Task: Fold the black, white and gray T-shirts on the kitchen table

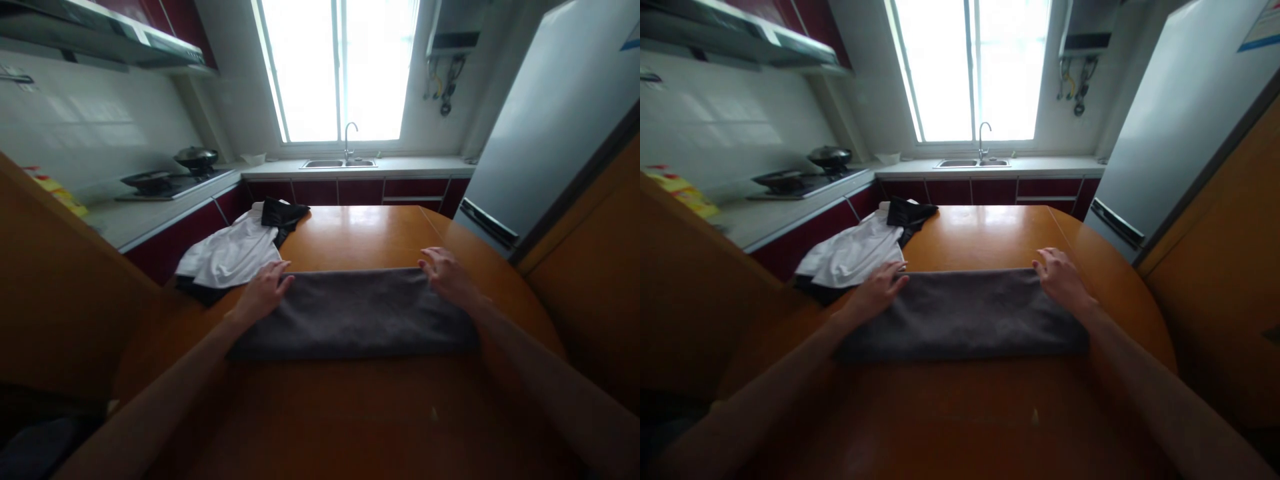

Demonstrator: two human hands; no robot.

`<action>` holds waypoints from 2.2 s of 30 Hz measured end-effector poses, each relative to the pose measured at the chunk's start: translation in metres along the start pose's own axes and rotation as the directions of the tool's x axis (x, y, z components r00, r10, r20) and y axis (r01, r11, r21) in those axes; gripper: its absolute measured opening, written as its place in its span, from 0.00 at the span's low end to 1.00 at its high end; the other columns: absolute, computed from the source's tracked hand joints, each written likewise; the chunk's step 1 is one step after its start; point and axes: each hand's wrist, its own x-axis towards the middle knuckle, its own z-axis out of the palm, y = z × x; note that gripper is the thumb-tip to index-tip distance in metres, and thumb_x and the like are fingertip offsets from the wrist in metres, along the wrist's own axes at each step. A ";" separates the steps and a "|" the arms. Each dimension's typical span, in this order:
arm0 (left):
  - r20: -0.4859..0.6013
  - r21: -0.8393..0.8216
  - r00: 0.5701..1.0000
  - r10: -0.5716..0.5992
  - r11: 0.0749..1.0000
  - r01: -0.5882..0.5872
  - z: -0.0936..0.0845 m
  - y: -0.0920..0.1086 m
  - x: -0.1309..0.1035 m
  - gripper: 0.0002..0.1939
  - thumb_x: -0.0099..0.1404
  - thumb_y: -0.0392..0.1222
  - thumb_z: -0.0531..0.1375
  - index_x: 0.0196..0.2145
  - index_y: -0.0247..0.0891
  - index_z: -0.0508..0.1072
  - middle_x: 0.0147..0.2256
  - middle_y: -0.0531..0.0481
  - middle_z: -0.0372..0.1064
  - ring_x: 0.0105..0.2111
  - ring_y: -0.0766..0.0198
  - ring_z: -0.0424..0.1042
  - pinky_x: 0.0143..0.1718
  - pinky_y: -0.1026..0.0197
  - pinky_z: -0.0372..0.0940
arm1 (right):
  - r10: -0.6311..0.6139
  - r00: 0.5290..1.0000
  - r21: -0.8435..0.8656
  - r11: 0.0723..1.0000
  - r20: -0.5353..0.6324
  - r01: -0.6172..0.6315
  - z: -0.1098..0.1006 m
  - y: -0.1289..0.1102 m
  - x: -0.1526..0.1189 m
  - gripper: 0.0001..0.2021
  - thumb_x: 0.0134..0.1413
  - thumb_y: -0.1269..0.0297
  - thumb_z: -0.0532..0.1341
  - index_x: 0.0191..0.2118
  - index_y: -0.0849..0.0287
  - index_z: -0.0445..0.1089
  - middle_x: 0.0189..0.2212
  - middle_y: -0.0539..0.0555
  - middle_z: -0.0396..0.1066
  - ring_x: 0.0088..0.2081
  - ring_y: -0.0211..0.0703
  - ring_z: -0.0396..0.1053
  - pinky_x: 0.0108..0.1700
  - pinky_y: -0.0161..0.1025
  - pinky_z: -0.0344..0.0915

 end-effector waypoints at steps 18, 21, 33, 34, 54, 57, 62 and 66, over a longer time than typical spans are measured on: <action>0.224 0.099 0.967 0.124 0.984 -0.149 0.048 0.128 0.012 0.30 0.78 0.54 0.44 0.70 0.39 0.56 0.71 0.43 0.48 0.71 0.48 0.45 0.68 0.39 0.49 | -0.096 0.963 -0.113 0.985 0.251 0.128 0.043 -0.099 -0.016 0.33 0.72 0.51 0.42 0.73 0.66 0.47 0.73 0.63 0.42 0.74 0.51 0.39 0.71 0.58 0.40; 0.258 0.110 0.961 0.095 0.986 -0.127 0.073 0.142 0.015 0.30 0.77 0.54 0.44 0.71 0.41 0.56 0.72 0.45 0.45 0.72 0.48 0.44 0.68 0.38 0.48 | -0.055 0.944 -0.120 0.988 0.325 0.098 0.068 -0.107 -0.018 0.32 0.71 0.52 0.45 0.73 0.65 0.49 0.73 0.63 0.43 0.74 0.51 0.40 0.71 0.59 0.39; 0.343 0.130 0.937 0.057 0.986 -0.108 0.089 0.134 0.015 0.33 0.76 0.58 0.43 0.72 0.42 0.54 0.72 0.47 0.43 0.72 0.49 0.42 0.69 0.36 0.44 | -0.172 0.909 -0.045 0.978 0.380 0.204 0.083 -0.117 -0.028 0.29 0.72 0.53 0.43 0.72 0.61 0.54 0.73 0.60 0.45 0.74 0.50 0.39 0.71 0.58 0.37; 0.348 0.132 0.936 0.054 0.985 -0.106 0.089 0.135 0.015 0.33 0.76 0.58 0.43 0.72 0.42 0.54 0.72 0.47 0.42 0.72 0.49 0.42 0.69 0.36 0.44 | -0.169 0.909 -0.035 0.980 0.382 0.197 0.083 -0.116 -0.029 0.29 0.72 0.53 0.43 0.71 0.61 0.54 0.73 0.60 0.45 0.74 0.49 0.40 0.71 0.58 0.37; 0.374 0.130 0.927 0.030 0.988 -0.084 0.085 0.137 0.017 0.34 0.74 0.61 0.43 0.72 0.44 0.53 0.73 0.49 0.41 0.73 0.52 0.39 0.70 0.40 0.41 | 0.262 0.954 -0.262 0.940 0.148 -0.218 0.056 -0.034 -0.013 0.36 0.71 0.49 0.38 0.71 0.72 0.50 0.73 0.68 0.43 0.74 0.55 0.38 0.71 0.57 0.37; 0.373 0.133 0.927 0.029 0.988 -0.084 0.085 0.138 0.016 0.35 0.74 0.61 0.42 0.72 0.44 0.53 0.73 0.49 0.40 0.73 0.52 0.39 0.70 0.40 0.41 | 0.233 0.972 -0.262 0.941 0.041 -0.214 0.057 -0.029 -0.012 0.36 0.71 0.49 0.36 0.72 0.72 0.47 0.73 0.67 0.41 0.74 0.53 0.36 0.71 0.58 0.35; 0.369 0.112 0.929 0.036 0.990 -0.083 0.085 0.138 0.014 0.35 0.74 0.61 0.42 0.72 0.43 0.54 0.73 0.48 0.42 0.73 0.51 0.40 0.70 0.38 0.41 | 0.337 0.934 -0.262 0.918 0.121 -0.297 0.060 -0.016 -0.012 0.37 0.70 0.49 0.37 0.71 0.74 0.51 0.72 0.69 0.44 0.73 0.57 0.39 0.70 0.60 0.37; 0.316 0.102 0.947 0.048 0.991 -0.085 0.087 0.138 0.012 0.35 0.75 0.62 0.42 0.72 0.43 0.54 0.73 0.48 0.40 0.73 0.49 0.36 0.70 0.37 0.38 | 0.208 0.978 -0.249 0.947 0.007 -0.200 0.059 -0.028 -0.014 0.35 0.71 0.52 0.38 0.72 0.74 0.47 0.73 0.68 0.41 0.74 0.56 0.36 0.71 0.60 0.35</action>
